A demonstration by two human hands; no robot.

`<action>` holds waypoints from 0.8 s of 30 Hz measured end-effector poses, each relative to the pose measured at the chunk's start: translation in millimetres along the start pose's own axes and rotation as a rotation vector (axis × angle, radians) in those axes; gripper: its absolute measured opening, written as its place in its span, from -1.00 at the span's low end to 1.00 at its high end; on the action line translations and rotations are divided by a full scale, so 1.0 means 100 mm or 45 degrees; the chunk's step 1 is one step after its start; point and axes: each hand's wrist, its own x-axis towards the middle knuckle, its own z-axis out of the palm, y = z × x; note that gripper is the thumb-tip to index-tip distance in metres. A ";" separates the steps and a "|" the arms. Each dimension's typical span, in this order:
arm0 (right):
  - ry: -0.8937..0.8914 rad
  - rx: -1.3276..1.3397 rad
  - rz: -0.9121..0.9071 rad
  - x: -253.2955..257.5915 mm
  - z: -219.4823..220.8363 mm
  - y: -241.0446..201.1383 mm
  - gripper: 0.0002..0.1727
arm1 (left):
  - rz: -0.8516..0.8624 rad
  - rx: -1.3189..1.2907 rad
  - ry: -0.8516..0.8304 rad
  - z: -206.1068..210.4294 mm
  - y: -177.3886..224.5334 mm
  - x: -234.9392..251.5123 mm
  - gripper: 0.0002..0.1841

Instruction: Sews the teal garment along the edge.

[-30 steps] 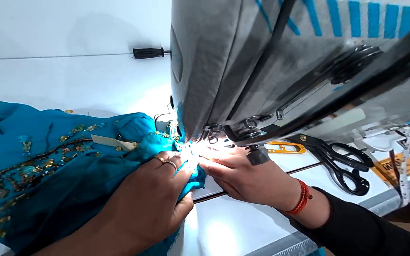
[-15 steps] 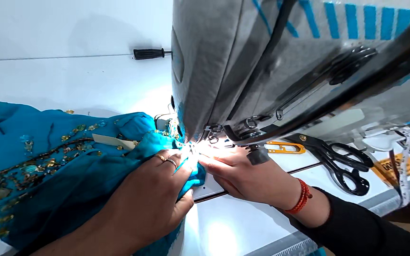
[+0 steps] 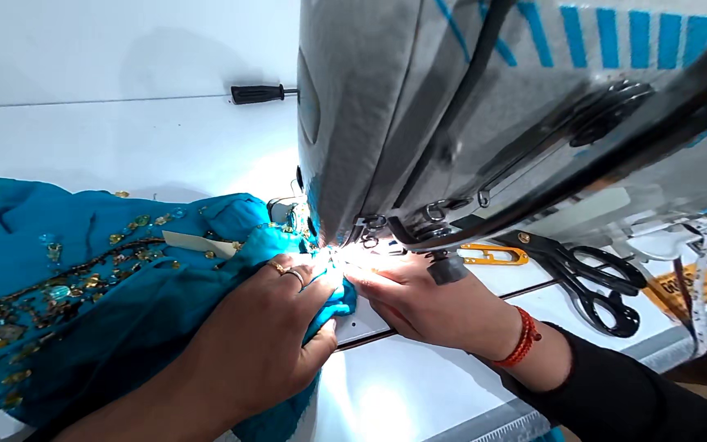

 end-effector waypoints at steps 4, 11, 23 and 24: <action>0.012 0.000 0.003 0.00 0.01 0.01 -0.63 | -0.002 0.018 -0.002 -0.01 0.00 0.01 -0.53; -0.016 -0.011 0.011 0.00 0.01 0.01 -0.62 | -0.023 0.035 -0.019 -0.01 0.01 0.02 -0.51; -0.009 -0.030 0.015 0.00 0.01 0.02 -0.61 | -0.020 0.001 0.035 0.00 -0.01 0.04 -0.54; -0.007 -0.040 0.013 0.00 0.01 0.02 -0.61 | -0.020 -0.005 0.036 0.00 -0.01 0.04 -0.55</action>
